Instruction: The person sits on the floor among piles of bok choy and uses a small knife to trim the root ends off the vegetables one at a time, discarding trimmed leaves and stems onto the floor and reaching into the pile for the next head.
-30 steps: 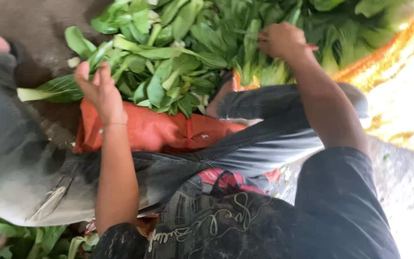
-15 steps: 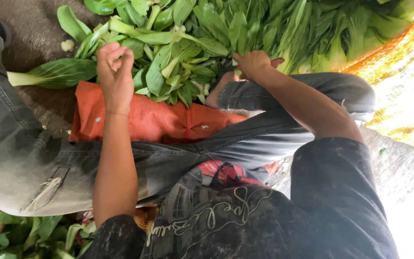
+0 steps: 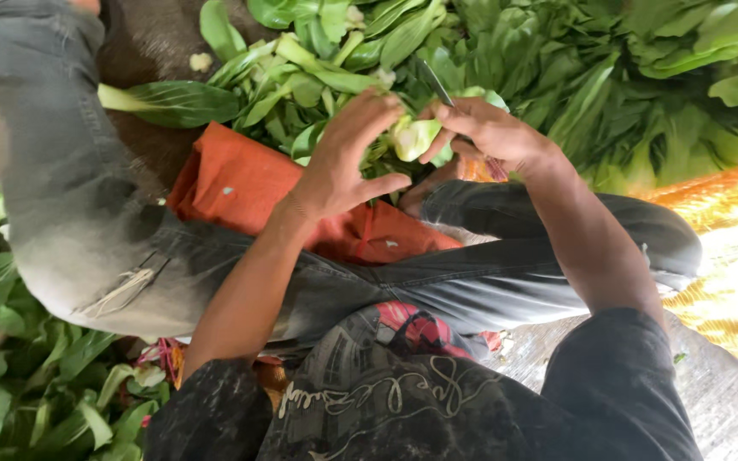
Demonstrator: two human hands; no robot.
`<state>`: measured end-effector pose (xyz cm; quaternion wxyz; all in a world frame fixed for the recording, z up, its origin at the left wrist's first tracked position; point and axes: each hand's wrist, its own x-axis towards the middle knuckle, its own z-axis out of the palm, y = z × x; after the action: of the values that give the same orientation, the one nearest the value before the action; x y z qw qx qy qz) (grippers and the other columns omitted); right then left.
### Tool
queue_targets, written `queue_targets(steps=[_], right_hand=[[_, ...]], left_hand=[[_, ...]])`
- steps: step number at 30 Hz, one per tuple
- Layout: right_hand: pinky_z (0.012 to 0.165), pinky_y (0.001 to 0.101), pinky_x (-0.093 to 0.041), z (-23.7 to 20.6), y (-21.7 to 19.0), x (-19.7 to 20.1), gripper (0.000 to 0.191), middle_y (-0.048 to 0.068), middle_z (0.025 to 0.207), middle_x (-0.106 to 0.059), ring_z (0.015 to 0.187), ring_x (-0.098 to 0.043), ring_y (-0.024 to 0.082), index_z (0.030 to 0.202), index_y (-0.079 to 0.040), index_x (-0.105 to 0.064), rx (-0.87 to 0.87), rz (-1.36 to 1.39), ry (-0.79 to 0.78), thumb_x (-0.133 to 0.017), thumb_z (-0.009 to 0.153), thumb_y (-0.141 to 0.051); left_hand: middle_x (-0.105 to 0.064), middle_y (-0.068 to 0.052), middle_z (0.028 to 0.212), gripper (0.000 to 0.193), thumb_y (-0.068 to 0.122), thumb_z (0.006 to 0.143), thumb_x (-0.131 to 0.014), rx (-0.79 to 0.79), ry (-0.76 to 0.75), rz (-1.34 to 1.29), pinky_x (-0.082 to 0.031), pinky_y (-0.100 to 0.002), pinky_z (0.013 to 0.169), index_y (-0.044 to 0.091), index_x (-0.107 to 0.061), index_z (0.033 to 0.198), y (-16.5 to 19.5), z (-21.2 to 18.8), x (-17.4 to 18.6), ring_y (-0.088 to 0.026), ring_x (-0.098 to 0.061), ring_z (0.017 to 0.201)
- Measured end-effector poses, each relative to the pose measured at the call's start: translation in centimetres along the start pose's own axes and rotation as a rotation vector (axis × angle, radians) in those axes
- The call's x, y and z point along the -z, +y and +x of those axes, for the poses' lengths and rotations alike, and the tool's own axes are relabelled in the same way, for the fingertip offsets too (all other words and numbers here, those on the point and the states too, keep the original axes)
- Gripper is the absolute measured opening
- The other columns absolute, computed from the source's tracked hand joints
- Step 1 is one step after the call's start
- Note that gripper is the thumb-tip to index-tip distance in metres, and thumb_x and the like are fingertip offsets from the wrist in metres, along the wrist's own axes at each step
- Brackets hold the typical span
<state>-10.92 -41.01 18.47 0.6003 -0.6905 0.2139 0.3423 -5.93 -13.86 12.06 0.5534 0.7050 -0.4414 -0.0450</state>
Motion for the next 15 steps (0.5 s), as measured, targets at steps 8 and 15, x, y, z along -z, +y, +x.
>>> queue_targets(steps=[8, 15], right_hand=[[0.03, 0.0255, -0.03, -0.6, -1.8, -2.9, 0.048, 0.011, 0.091, -0.08, 0.037, -0.037, 0.004, 0.116, -0.007, -0.068, -0.127, -0.237, 0.0, -0.067, 0.088, -0.046], [0.029, 0.0242, -0.027, -0.6, -2.0, -3.0, 0.064, 0.009, 0.093, -0.081, 0.037, -0.035, 0.005, 0.115, -0.002, -0.067, -0.09, -0.26, 0.039, -0.073, 0.082, -0.056]], left_hand=[[-0.067, -0.009, 0.114, 0.066, 0.056, 0.077, -0.089, 0.139, -0.121, 0.049, -0.042, -0.047, 0.103, 0.009, -0.064, 0.116, 0.2, 0.4, 0.6, -0.033, -0.06, 0.114], [-0.059, -0.001, 0.082, 0.058, 0.053, 0.071, -0.093, 0.206, -0.117, 0.231, -0.041, -0.043, 0.093, 0.01, -0.056, 0.08, 0.2, 0.5, 1.2, -0.027, -0.054, 0.089]])
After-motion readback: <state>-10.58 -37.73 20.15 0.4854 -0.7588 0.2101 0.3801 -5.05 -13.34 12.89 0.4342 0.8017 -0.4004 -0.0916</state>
